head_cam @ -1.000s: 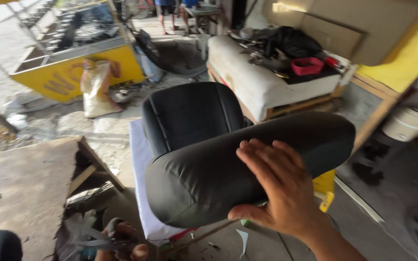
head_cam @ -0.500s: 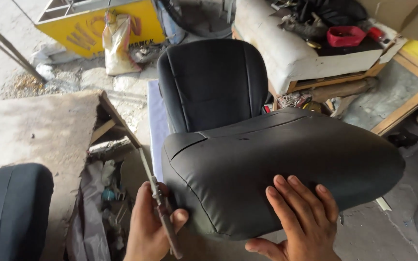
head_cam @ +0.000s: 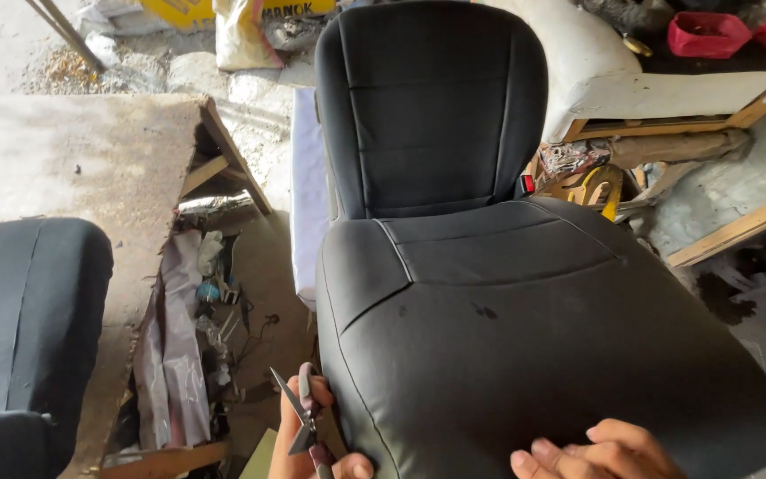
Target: Cutting a strip of foam and fitting it into the bottom edge of a car seat cover
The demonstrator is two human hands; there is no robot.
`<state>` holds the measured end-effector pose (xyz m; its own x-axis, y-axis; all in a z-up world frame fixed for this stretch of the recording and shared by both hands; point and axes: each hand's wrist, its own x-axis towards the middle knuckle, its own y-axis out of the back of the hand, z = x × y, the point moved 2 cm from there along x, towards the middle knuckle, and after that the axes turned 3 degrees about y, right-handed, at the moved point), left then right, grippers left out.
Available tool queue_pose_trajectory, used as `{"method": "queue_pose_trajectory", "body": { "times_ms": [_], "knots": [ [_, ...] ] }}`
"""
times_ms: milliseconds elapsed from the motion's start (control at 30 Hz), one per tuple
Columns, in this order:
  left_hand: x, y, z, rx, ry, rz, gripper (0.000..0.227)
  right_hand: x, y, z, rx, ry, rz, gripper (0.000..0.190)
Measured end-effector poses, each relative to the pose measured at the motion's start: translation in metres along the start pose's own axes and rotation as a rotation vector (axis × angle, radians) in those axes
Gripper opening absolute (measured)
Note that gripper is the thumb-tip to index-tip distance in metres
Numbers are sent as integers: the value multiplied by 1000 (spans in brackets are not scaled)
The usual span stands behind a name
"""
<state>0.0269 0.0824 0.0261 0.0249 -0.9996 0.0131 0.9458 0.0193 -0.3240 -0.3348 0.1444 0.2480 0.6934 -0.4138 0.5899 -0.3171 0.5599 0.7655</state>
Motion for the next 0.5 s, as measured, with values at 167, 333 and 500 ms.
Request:
{"method": "queue_pose_trajectory", "body": {
  "times_ms": [167, 333, 500],
  "knots": [
    [-11, -81, 57, 81, 223, 177, 23, 36, -2, 1, 68, 164, -137, 35],
    [-43, -26, 15, 237, 306, 516, 65, 33, -13, -6, 126, 257, -409, 54],
    [-100, -61, 72, 536, 56, 528, 52, 50, 5, -9, 349, 119, -390, 46]
  ]
}}
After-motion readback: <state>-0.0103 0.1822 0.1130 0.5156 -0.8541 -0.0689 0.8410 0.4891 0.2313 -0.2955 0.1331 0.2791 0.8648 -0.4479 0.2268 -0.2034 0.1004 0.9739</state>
